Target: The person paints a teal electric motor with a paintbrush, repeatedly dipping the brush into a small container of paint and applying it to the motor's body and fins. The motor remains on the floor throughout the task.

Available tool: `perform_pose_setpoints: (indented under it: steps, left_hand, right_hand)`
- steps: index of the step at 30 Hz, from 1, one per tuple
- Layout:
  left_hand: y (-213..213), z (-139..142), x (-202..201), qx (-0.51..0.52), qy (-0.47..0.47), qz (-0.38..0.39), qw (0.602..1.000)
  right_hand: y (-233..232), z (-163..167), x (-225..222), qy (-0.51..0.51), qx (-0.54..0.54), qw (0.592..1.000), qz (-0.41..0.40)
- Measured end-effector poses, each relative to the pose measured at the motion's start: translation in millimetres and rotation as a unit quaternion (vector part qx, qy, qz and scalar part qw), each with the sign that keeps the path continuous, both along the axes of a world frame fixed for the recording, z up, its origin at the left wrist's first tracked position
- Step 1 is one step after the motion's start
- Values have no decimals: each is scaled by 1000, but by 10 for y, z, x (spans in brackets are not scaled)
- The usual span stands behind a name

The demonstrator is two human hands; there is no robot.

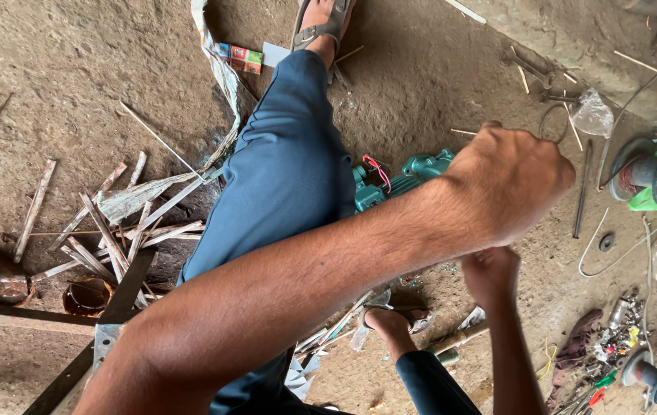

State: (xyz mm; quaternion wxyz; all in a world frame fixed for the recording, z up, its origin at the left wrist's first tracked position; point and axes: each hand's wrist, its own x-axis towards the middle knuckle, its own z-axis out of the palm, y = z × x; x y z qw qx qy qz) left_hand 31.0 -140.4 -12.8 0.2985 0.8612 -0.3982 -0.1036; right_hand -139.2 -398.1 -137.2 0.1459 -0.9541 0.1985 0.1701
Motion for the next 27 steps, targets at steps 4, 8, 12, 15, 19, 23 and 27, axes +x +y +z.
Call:
perform_pose_setpoints:
  steps: [4, 8, 12, 15, 19, 23, 27]
  left_hand:
    - [6, -6, -8, 14, -4, 0, 1000]
    - [-11, -6, -1, 27, 14, 4, 1000]
    - [-27, -17, -10, 31, 8, 2, 999]
    - [-12, -24, -19, 22, 0, 4, 1000]
    - [22, 2, -22, 8, 6, -1, 1000]
    - [48, 10, -40, 7, 2, 1, 1000]
    - [28, -32, -55, 14, 18, -17, 1000]
  right_hand:
    - [-216, -44, 165, -68, -49, 996, 40]
    - [-226, -18, 287, -146, -55, 985, 76]
    - [-164, -12, 276, -136, -41, 988, 65]
    - [-77, -53, 132, -113, 15, 992, 53]
    - [-17, -35, -70, 13, -46, 998, 36]
    - [-69, 57, -110, -108, 9, 991, 73]
    - [-53, 105, 46, -119, -30, 991, 62]
